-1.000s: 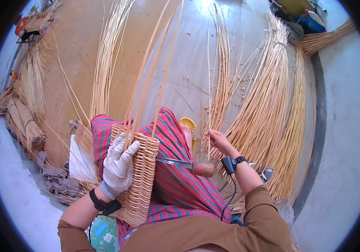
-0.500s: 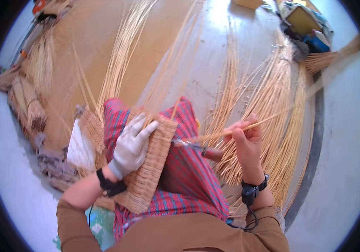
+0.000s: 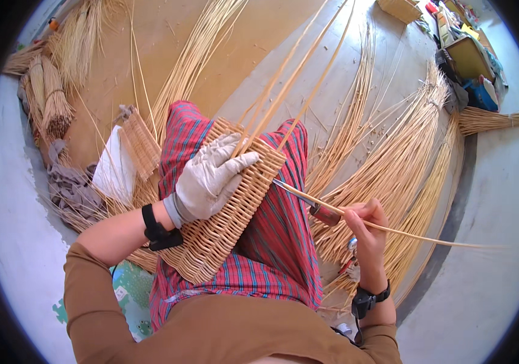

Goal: Measuring and cutting wicker stalks to weave them into a panel for a basket.

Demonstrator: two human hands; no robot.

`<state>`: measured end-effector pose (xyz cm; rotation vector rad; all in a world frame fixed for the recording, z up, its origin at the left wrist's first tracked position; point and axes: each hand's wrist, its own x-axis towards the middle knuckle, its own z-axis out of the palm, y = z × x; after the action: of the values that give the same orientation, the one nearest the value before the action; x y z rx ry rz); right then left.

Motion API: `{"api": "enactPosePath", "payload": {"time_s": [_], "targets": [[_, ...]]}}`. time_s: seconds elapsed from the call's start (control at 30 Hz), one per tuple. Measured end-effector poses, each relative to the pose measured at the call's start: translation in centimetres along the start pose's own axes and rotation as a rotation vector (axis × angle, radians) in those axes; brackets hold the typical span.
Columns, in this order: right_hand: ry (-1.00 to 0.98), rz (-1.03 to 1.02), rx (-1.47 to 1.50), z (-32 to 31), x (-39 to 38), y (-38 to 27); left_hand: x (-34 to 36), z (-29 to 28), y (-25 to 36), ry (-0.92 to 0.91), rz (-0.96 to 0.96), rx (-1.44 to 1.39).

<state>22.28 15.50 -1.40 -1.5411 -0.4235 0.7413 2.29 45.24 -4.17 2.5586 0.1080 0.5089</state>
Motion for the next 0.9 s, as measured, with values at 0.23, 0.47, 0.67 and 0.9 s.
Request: {"api": "enactPosePath", "payload": {"time_s": [0.23, 0.47, 0.67, 0.9], "targets": [[-0.373, -0.358, -0.699, 4.7, 3.2, -0.8, 0.1, 0.4, 0.2, -0.164, -0.056, 0.062], [-0.639, -0.149, -0.655, 4.9, 5.4, -0.9, 0.2, 0.3, -0.1, -0.207, -0.055, 0.042], [-0.828, 0.238, -0.505, 4.2, 7.6, -2.1, 0.5, 1.0, -0.4, -0.169, -0.031, 0.045], [-0.769, 0.160, -0.656, 5.0, 5.9, -3.0, -0.4, 0.4, -0.2, -0.018, 0.022, -0.021]]}}
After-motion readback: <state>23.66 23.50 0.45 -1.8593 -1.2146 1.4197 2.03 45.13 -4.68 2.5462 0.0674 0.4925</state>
